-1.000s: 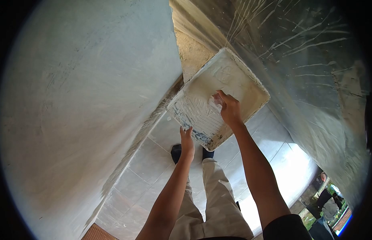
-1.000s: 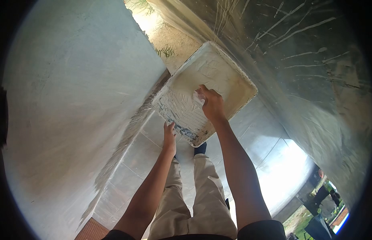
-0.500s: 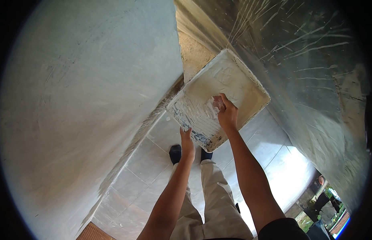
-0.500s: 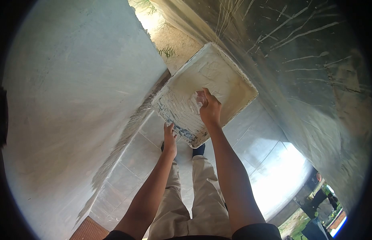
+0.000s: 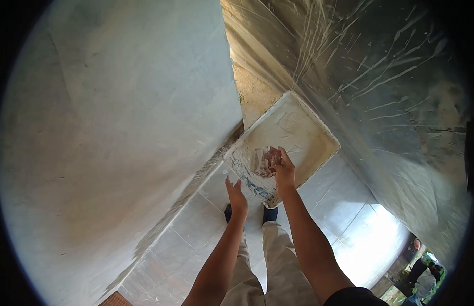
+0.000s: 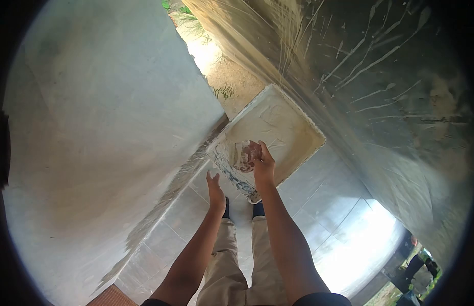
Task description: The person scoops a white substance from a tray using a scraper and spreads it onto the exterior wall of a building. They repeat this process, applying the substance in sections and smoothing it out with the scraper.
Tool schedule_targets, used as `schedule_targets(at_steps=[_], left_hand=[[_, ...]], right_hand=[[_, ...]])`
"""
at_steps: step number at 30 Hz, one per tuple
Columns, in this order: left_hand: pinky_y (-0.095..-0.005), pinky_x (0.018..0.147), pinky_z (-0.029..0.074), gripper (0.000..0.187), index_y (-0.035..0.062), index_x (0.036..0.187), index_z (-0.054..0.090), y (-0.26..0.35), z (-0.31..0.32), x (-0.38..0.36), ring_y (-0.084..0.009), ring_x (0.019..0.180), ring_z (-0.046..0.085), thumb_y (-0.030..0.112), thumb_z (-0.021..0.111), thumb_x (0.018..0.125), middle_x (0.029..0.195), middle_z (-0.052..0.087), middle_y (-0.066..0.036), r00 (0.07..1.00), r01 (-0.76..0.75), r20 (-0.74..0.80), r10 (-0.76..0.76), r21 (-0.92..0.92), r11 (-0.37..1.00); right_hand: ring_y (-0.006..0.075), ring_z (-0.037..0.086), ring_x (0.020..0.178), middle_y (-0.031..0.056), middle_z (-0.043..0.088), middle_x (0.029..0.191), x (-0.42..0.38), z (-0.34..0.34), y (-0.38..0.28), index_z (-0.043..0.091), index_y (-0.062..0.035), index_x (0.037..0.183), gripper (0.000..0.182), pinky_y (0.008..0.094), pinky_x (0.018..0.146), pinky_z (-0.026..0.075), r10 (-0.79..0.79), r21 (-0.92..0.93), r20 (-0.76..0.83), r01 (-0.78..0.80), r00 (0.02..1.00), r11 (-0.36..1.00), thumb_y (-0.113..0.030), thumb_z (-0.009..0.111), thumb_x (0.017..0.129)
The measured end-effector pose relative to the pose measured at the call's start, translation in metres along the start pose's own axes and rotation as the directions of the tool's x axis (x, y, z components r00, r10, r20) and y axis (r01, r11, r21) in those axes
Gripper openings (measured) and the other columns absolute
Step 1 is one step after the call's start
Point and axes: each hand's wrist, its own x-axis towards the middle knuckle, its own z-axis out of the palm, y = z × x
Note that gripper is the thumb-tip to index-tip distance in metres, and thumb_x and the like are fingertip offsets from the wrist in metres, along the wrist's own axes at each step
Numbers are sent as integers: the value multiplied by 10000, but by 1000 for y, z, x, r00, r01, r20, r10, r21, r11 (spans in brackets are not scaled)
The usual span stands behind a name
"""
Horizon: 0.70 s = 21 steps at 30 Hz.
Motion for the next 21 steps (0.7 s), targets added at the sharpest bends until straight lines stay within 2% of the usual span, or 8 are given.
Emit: schedule_targets(at_steps=[2,4,8,11,13,15,17,21], left_hand=[[-399,1158,209,644,-54,1495,157,8,5,-3,-332,1413,298,208,458,989,1521,267,-265,998,-67,-21,66,-39,997],[-395,1163,202,597,-59,1477,226,24,13,-8,-338,1417,286,189,452,984,1518,277,-255,978,-202,-30,205,100,974],[-397,1167,195,565,-70,1454,280,85,28,-33,-333,1420,276,185,453,981,1506,302,-246,901,-429,-10,434,131,894],[-403,1138,246,519,-19,1455,303,136,35,-51,-332,1369,342,159,409,979,1463,369,-203,746,-646,5,666,248,722],[-459,1139,232,491,-78,1389,356,174,38,-65,-389,1350,350,193,424,985,1421,389,-260,581,-791,32,814,259,554],[-477,1119,255,472,-71,1367,378,211,41,-83,-412,1318,369,201,413,984,1400,400,-263,531,-818,-2,847,258,514],[-476,1117,261,477,-67,1368,381,245,39,-98,-409,1317,366,206,418,978,1404,397,-260,355,-885,37,934,337,323],[-484,1111,253,496,-82,1362,376,309,22,-130,-414,1322,353,215,414,967,1411,374,-267,193,-871,60,979,470,143]], right_hand=[[119,600,918,67,620,1124,-9,2,-23,467,-15,1396,548,246,778,491,118,285,27,-121,993,951,119,511,866],[143,613,948,83,616,1148,-13,2,-45,465,-4,1383,525,265,795,501,92,352,91,-118,992,928,122,478,873],[234,611,1105,136,582,1240,-29,12,-115,463,11,1332,435,362,912,521,42,460,219,-141,975,877,90,417,906],[259,596,1148,149,552,1279,-41,23,-164,425,6,1349,429,401,964,513,-19,511,317,-154,948,846,61,425,923],[268,592,1157,155,538,1294,-50,34,-198,407,2,1358,429,414,982,509,-85,557,384,-158,920,815,47,426,932],[260,590,1164,104,567,1293,-63,47,-230,449,-67,1351,428,442,1015,477,-120,566,447,-176,886,805,36,428,936],[259,588,1168,100,562,1300,-77,62,-262,453,-75,1349,425,452,1018,473,-179,579,488,-163,854,799,30,435,938],[258,584,1172,94,559,1305,-104,90,-313,462,-85,1345,419,457,1018,472,-296,602,586,-161,754,782,22,456,940]])
